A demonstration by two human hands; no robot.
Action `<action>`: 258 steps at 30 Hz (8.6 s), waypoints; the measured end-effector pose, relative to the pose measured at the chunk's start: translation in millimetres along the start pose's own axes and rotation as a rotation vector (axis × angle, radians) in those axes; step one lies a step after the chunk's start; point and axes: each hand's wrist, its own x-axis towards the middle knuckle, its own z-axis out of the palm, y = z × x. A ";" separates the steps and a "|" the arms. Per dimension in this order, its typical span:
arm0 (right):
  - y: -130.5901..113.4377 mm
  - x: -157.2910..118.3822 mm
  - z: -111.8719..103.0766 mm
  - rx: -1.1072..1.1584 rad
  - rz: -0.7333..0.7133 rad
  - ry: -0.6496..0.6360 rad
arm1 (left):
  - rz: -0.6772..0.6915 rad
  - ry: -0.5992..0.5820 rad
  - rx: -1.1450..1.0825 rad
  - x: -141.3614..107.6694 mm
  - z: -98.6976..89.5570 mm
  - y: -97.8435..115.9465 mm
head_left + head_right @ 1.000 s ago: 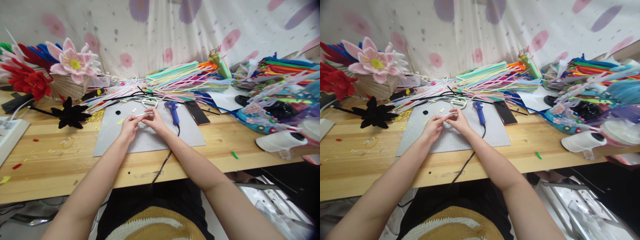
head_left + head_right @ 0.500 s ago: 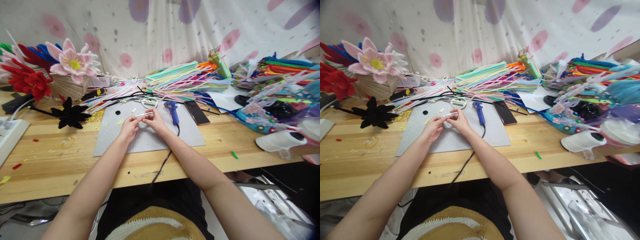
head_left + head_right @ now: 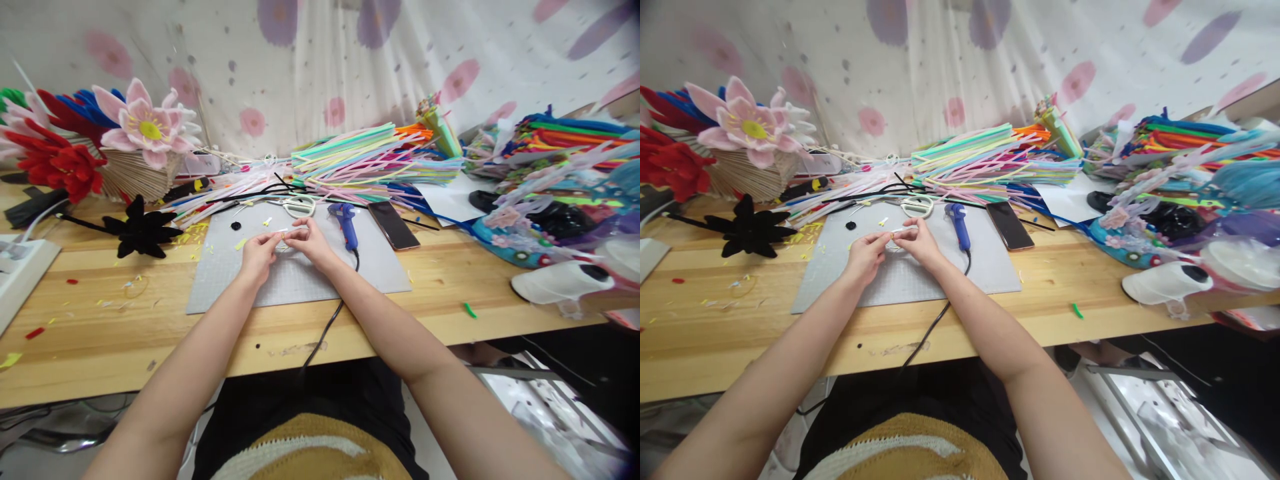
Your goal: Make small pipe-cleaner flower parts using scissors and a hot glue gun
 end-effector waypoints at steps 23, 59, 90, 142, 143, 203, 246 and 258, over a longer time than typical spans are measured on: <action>5.4 2.8 -0.1 -0.045 -0.048 0.026 | -0.056 -0.059 -0.037 0.3 -2.0 4.0; -17.4 2.3 -103.0 -0.840 0.035 0.414 | -0.008 0.101 0.254 9.5 -13.0 0.6; -42.9 -26.7 -56.2 -0.711 0.057 -0.067 | 0.005 0.112 0.283 7.9 -13.4 -0.7; -47.8 -28.4 -52.6 -0.702 0.044 -0.069 | 0.007 0.073 0.289 9.8 -14.9 -2.8; -47.9 -28.5 -52.7 -0.695 0.042 -0.064 | 0.006 0.070 0.289 10.0 -15.1 -2.9; -5.6 2.9 12.1 -0.576 -0.149 -0.052 | 0.085 0.163 0.055 8.2 -15.8 1.2; -1.6 11.2 -14.1 -0.180 -0.182 0.250 | 0.334 0.037 0.548 7.2 -26.6 6.3; 0.7 14.8 -18.8 0.015 0.026 0.329 | 0.342 -0.064 1.009 19.8 -9.5 30.0</action>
